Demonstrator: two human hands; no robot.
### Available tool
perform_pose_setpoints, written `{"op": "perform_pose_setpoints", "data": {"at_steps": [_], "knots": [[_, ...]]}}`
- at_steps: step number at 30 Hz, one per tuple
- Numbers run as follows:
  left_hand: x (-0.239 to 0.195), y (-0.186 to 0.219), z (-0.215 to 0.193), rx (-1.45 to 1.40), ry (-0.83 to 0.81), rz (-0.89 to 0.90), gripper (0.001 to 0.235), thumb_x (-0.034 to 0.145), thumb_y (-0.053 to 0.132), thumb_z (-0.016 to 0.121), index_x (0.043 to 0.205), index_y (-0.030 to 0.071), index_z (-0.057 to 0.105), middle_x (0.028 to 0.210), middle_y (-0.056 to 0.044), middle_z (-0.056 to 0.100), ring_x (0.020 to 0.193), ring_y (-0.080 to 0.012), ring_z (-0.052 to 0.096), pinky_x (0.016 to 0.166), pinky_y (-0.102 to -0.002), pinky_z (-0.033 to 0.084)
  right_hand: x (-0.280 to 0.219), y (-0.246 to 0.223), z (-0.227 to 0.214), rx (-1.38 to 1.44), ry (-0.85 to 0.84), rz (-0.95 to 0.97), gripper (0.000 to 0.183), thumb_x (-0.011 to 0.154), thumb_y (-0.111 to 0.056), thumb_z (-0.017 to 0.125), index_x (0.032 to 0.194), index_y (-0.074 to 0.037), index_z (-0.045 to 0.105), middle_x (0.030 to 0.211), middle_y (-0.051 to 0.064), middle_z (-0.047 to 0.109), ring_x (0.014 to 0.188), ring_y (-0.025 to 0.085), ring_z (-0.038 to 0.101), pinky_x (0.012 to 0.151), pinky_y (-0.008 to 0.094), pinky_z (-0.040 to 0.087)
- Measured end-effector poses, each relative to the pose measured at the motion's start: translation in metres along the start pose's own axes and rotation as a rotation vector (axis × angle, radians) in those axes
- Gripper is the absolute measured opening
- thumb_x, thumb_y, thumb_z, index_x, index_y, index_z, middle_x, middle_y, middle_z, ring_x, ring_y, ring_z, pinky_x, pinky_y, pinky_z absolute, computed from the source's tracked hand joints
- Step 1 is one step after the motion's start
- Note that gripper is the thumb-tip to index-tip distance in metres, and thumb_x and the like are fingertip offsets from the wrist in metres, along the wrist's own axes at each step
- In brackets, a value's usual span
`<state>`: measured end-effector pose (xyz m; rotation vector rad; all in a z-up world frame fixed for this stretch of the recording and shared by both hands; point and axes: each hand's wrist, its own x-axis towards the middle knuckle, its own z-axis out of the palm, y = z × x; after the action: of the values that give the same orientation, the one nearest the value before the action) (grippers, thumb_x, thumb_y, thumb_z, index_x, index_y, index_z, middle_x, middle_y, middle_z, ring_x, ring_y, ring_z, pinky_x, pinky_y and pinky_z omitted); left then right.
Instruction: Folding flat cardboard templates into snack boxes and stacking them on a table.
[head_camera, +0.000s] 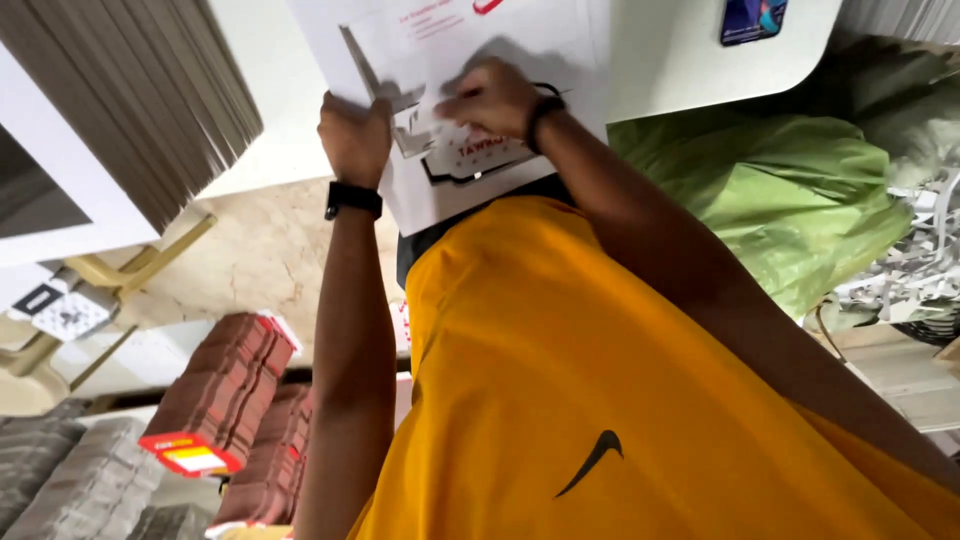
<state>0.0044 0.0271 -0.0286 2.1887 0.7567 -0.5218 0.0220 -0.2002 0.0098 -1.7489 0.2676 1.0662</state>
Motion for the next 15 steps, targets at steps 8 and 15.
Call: {"op": "perform_pose_setpoints", "data": {"at_steps": [8, 15], "knots": [[-0.02, 0.021, -0.036, -0.073, -0.079, -0.112, 0.066, 0.068, 0.055, 0.082, 0.112, 0.011, 0.06, 0.113, -0.006, 0.08, 0.099, -0.0208, 0.078, 0.084, -0.033, 0.065, -0.065, 0.152, -0.007, -0.104, 0.856, 0.027, 0.031, 0.096, -0.041, 0.068, 0.093, -0.015, 0.049, 0.083, 0.002, 0.062, 0.071, 0.021, 0.06, 0.062, 0.042, 0.046], [-0.025, 0.005, 0.001, 0.048, 0.308, 0.572, 0.096, 0.084, 0.042, 0.1, 0.148, 0.011, 0.035, 0.144, -0.016, 0.044, 0.135, -0.0349, 0.049, 0.112, -0.055, 0.051, -0.104, 0.048, -0.032, 0.143, 0.441, 0.364, 0.063, 0.081, -0.072, 0.055, 0.114, -0.017, 0.049, 0.117, 0.01, 0.065, 0.091, 0.021, 0.063, 0.073, 0.037, 0.049]]}}
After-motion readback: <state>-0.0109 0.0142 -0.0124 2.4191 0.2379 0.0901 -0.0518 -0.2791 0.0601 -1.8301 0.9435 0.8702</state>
